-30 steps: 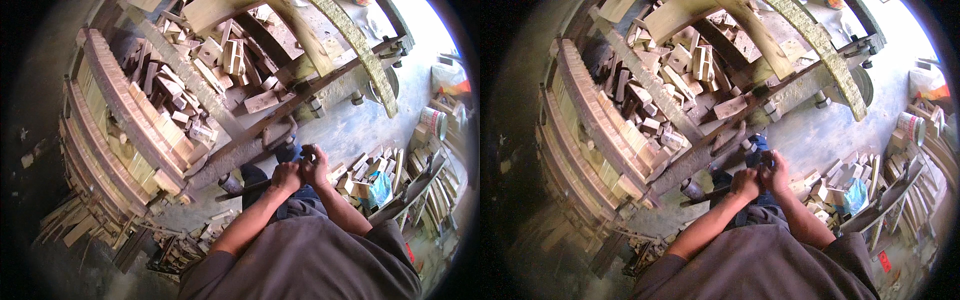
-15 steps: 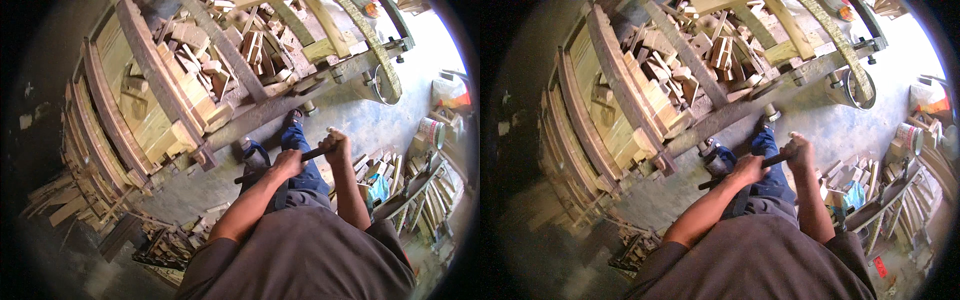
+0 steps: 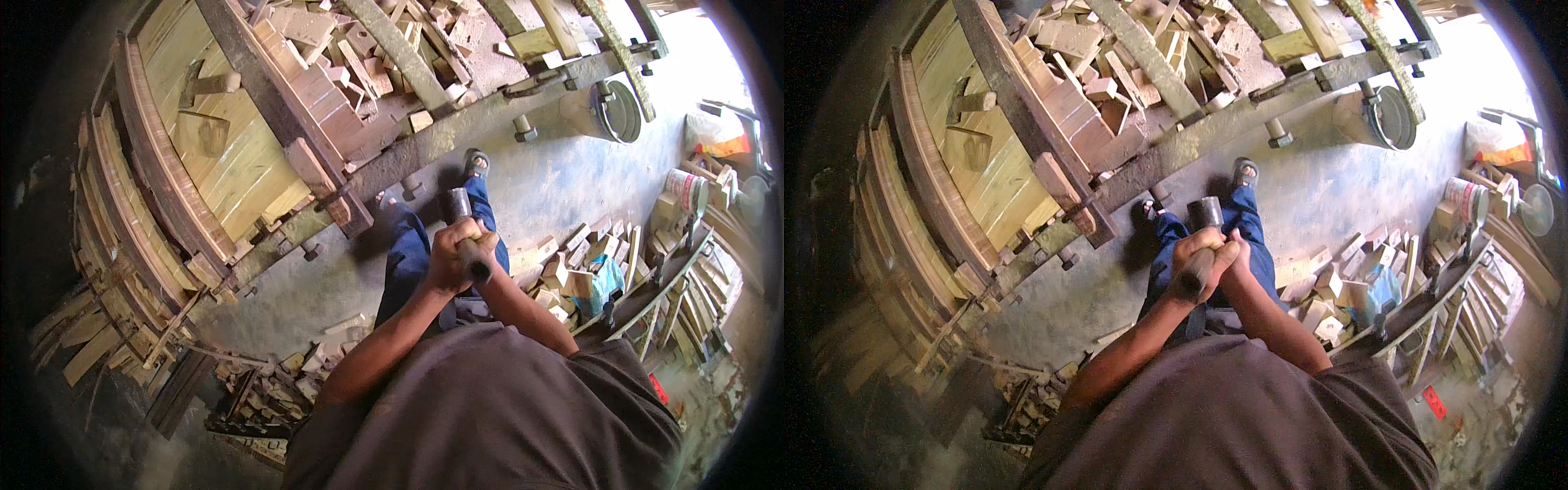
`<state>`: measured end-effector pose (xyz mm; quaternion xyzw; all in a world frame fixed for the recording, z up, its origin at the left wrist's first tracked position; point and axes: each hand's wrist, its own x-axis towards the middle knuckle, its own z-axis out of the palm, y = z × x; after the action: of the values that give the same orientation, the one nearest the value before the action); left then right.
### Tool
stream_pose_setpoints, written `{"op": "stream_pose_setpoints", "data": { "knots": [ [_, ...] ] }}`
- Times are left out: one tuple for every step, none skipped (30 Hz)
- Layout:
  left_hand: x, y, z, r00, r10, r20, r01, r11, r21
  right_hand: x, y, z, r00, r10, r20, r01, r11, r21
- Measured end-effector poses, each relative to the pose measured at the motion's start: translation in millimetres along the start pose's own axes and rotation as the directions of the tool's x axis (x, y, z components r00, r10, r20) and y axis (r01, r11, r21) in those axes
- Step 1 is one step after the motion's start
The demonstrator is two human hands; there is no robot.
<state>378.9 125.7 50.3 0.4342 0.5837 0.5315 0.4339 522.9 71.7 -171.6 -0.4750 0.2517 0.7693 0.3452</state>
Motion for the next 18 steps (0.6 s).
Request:
{"op": "stream_pose_setpoints", "data": {
  "knots": [
    [-9.0, -8.1, -7.0, 0.983, 0.163, -0.087, -0.157, 0.985, 0.070, -33.4, 12.9, 51.4, 0.999, -0.033, 0.038, 0.039, 0.982, -0.183],
    [-18.4, 0.2, -23.8, 0.999, 0.052, -0.006, -0.052, 0.998, 0.041, -76.1, 23.6, 113.2, 0.994, -0.085, 0.073, 0.105, 0.933, -0.344],
    [-20.5, 20.0, -27.7, 0.999, -0.008, -0.047, 0.008, 1.000, -0.001, -52.1, 7.9, 111.4, 0.995, 0.089, 0.053, -0.063, 0.923, -0.380],
    [-24.2, 18.8, -34.0, 0.998, 0.032, -0.049, -0.035, 0.998, -0.052, -40.0, 10.6, 106.8, 0.989, 0.144, 0.019, -0.128, 0.925, -0.356],
    [-25.6, 17.0, -41.5, 0.995, 0.074, -0.063, -0.080, 0.991, -0.104, -36.5, 16.5, 113.1, 0.979, 0.202, -0.012, -0.194, 0.920, -0.339],
    [-31.9, 20.7, -52.4, 0.999, 0.036, -0.030, -0.039, 0.993, -0.108, -34.0, 26.6, 118.3, 0.983, 0.101, -0.155, -0.148, 0.932, -0.331],
    [-41.8, 13.7, -57.6, 0.996, 0.064, -0.056, -0.075, 0.973, -0.218, -11.8, 29.4, 95.3, 0.987, -0.015, -0.158, -0.033, 0.955, -0.296],
    [-52.1, 15.2, -67.2, 0.996, 0.034, -0.085, -0.054, 0.967, -0.249, -12.8, 32.7, 96.9, 0.989, -0.023, -0.144, -0.016, 0.965, -0.263],
    [-64.3, 17.5, -78.1, 0.993, 0.002, -0.114, -0.034, 0.959, -0.281, -13.3, 36.5, 98.8, 0.991, -0.031, -0.131, 0.000, 0.973, -0.231],
    [-83.7, 15.3, -90.0, 0.974, -0.117, -0.195, 0.042, 0.935, -0.351, -24.9, 37.4, 116.5, 0.971, -0.102, -0.218, 0.042, 0.963, -0.265],
    [-101.8, 11.6, -103.1, 0.940, -0.234, -0.250, 0.110, 0.898, -0.427, -19.8, 33.4, 114.0, 0.969, -0.137, -0.207, 0.081, 0.962, -0.259],
    [-116.7, 9.9, -119.4, 0.847, -0.383, -0.367, 0.101, 0.796, -0.597, -11.2, 28.3, 106.1, 0.966, -0.166, -0.198, 0.113, 0.960, -0.257],
    [-130.6, 4.2, -139.3, 0.725, -0.536, -0.432, 0.050, 0.667, -0.743, -5.7, 24.8, 101.5, 0.962, -0.201, -0.186, 0.151, 0.956, -0.253],
    [-152.9, -9.4, -168.2, 0.654, -0.623, -0.430, -0.058, 0.525, -0.849, -8.3, 23.9, 105.0, 0.954, -0.209, -0.216, 0.171, 0.969, -0.180],
    [-168.6, -24.0, -193.4, 0.584, -0.706, -0.400, -0.180, 0.368, -0.912, -11.9, 21.5, 104.7, 0.963, -0.196, -0.182, 0.164, 0.970, -0.180],
    [-169.3, -34.8, -203.9, 0.444, -0.786, -0.430, -0.186, 0.388, -0.903, -15.1, 17.0, 103.3, 0.973, -0.181, -0.142, 0.153, 0.970, -0.190],
    [-166.2, -43.8, -212.3, 0.292, -0.846, -0.447, -0.185, 0.409, -0.894, -17.7, 13.0, 103.0, 0.981, -0.163, -0.103, 0.140, 0.970, -0.198],
    [-163.0, -55.5, -220.2, 0.133, -0.883, -0.451, -0.176, 0.426, -0.887, -18.5, 7.6, 104.4, 0.985, -0.162, -0.060, 0.151, 0.977, -0.151]
  ]
}}
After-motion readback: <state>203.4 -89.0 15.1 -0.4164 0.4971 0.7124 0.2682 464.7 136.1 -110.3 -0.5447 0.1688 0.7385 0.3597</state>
